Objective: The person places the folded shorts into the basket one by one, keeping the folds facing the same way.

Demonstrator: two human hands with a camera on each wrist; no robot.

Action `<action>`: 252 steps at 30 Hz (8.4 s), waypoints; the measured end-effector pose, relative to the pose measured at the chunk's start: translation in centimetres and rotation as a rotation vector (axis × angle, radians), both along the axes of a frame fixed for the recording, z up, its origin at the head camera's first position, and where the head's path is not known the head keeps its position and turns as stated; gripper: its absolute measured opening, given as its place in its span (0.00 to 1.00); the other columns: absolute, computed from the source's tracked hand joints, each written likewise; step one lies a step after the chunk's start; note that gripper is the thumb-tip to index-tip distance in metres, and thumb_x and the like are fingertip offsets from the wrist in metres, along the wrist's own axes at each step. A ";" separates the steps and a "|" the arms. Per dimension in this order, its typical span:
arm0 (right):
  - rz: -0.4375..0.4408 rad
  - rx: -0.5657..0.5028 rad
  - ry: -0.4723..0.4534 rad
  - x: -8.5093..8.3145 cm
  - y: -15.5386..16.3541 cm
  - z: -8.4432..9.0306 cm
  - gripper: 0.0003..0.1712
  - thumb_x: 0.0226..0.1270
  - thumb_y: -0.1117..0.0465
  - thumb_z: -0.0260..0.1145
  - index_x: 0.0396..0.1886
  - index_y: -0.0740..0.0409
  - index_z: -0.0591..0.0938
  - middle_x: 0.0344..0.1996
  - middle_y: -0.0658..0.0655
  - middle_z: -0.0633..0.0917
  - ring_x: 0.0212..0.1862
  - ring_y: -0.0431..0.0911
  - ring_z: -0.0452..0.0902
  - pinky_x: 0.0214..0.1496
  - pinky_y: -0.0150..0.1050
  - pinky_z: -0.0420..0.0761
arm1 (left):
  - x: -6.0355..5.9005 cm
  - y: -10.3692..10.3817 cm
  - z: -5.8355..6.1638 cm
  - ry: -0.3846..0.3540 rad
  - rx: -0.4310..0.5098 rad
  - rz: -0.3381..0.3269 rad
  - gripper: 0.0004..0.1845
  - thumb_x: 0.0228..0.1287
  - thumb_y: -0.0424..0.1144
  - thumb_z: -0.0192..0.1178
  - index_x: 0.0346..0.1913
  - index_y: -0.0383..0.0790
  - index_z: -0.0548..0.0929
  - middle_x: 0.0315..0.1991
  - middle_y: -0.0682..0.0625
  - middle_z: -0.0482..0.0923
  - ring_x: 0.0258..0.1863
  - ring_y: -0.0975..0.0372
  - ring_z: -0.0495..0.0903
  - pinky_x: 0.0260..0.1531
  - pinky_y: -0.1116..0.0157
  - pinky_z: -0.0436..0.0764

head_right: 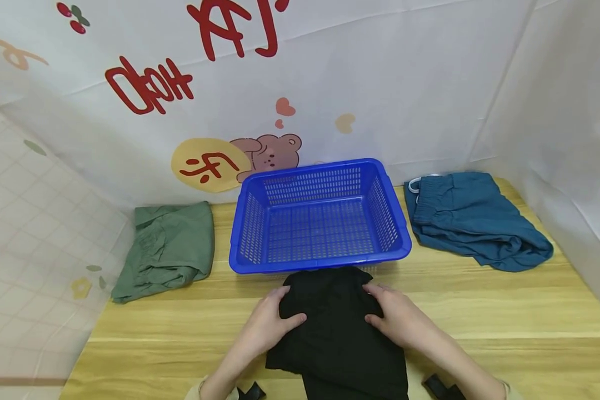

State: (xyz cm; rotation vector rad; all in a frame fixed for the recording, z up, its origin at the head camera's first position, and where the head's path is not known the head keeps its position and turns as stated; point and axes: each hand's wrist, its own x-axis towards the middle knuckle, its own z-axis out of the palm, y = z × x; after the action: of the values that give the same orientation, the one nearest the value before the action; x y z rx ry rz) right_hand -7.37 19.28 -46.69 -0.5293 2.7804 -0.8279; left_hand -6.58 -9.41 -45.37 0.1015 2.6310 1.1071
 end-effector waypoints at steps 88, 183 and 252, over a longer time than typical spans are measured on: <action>-0.173 -0.605 0.134 -3.5 -0.1 14.7 0.26 0.75 0.64 0.69 0.71 0.55 0.79 0.51 0.30 0.86 0.46 0.29 0.88 0.44 0.27 0.87 | -2.0 -2.8 12.9 0.385 0.660 0.078 0.29 0.65 0.24 0.69 0.69 0.34 0.76 0.60 0.36 0.85 0.46 0.71 0.91 0.43 0.63 0.91; 0.251 0.666 0.017 -17.8 -5.7 9.6 0.47 0.74 0.46 0.69 0.79 0.71 0.64 0.75 0.75 0.70 0.75 0.69 0.71 0.73 0.61 0.77 | -17.2 -1.0 9.7 -0.044 -0.481 -0.153 0.40 0.78 0.51 0.59 0.81 0.32 0.60 0.81 0.36 0.63 0.82 0.46 0.63 0.83 0.51 0.64; -0.239 -0.080 0.399 -1.8 12.3 4.8 0.43 0.77 0.55 0.67 0.85 0.50 0.60 0.85 0.64 0.58 0.87 0.64 0.44 0.77 0.81 0.48 | -0.2 13.1 1.8 0.831 0.193 -0.212 0.29 0.78 0.48 0.60 0.76 0.42 0.74 0.76 0.44 0.75 0.75 0.49 0.75 0.71 0.52 0.80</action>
State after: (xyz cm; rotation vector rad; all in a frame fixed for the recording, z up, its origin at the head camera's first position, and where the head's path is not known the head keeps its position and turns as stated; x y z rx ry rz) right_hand -9.12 31.54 -41.84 -0.4175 3.2357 -0.9795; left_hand -6.80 3.65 -43.60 1.0616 3.0543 1.4623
